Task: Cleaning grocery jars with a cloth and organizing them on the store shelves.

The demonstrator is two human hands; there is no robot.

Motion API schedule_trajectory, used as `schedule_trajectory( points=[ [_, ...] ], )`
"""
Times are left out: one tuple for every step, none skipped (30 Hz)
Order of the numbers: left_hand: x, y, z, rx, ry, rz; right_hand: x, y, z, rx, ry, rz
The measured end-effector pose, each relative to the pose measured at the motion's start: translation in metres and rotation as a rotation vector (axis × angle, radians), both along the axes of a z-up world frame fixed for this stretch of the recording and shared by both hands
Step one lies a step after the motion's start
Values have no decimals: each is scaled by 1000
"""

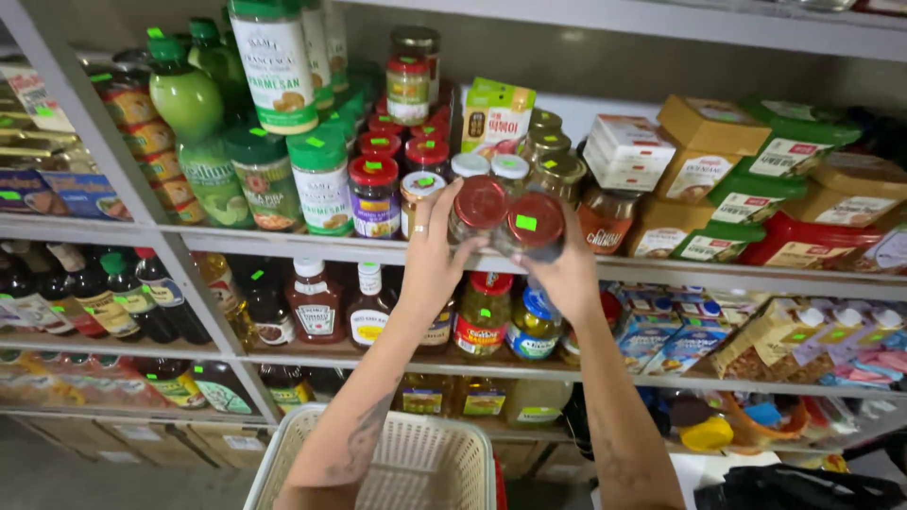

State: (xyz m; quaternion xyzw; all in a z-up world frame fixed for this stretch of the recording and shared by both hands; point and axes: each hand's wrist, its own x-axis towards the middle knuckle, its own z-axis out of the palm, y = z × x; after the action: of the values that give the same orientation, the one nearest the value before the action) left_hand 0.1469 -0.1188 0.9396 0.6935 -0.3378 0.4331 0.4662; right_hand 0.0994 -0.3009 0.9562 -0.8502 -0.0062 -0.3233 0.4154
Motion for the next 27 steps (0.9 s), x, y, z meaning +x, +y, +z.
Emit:
schedule_trajectory(
  points=[
    [11, -4, -1, 5, -41, 69, 14, -6, -2, -65, -95, 28],
    [20, -5, -7, 1, -49, 70, 21, -10, -1, -69, -103, 29],
    [28, -7, -12, 49, -119, 229, 29, -14, -1, -81, -52, 44],
    [37, -8, -17, 99, -192, 386, 37, -17, -1, -90, -3, 59],
    [41, -8, -19, 97, -201, 387, 48, -20, -6, -90, -12, 58],
    [45, -9, -22, 136, -219, 453, 57, -24, -12, -142, 52, 48],
    [49, -10, -25, 175, -237, 519, 68, -27, -18, -194, 116, 37],
    [52, -10, -27, 178, -241, 513, 74, -30, -19, -190, 114, 32],
    [55, -11, -30, 183, -234, 564, 81, -33, -19, -210, 205, -3],
    [56, -12, -34, 185, -222, 616, 87, -35, -21, -233, 300, -36],
    [57, -13, -34, 185, -222, 613, 91, -39, -21, -233, 301, -39],
    [57, -12, -34, 220, -235, 652, 95, -41, -22, -249, 349, -54],
    [57, -12, -34, 256, -248, 692, 98, -43, -23, -265, 398, -69],
    [62, -12, -34, 256, -243, 691, 93, -41, -21, -266, 403, -69],
    [67, -12, -34, 268, -261, 756, 87, -38, -19, -291, 387, -92],
    [71, -10, -35, 280, -280, 824, 82, -34, -16, -314, 370, -114],
    [74, -10, -34, 282, -276, 825, 83, -32, -25, -315, 374, -111],
    [77, -9, -34, 269, -279, 828, 84, -30, -33, -307, 270, -184],
    [79, -9, -34, 257, -282, 832, 84, -28, -42, -299, 165, -257],
    [75, -7, -34, 255, -281, 834, 84, -28, -47, -301, 165, -256],
    [71, -6, -33, 281, -280, 821, 84, -29, -52, -267, 28, -286],
    [68, -4, -31, 310, -282, 805, 84, -29, -57, -227, -109, -317],
    [65, -3, -29, 311, -285, 804, 78, -26, -48, -224, -110, -318],
    [61, -2, -28, 350, -285, 829, 70, -23, -40, -236, -112, -244],
    [57, 0, -28, 388, -285, 854, 63, -20, -33, -248, -114, -169],
    [57, -1, -26, 392, -277, 853, 66, -21, -32, -249, -106, -167],
    [58, -2, -25, 392, -275, 831, 70, -21, -32, -369, -121, -174]
  ],
)
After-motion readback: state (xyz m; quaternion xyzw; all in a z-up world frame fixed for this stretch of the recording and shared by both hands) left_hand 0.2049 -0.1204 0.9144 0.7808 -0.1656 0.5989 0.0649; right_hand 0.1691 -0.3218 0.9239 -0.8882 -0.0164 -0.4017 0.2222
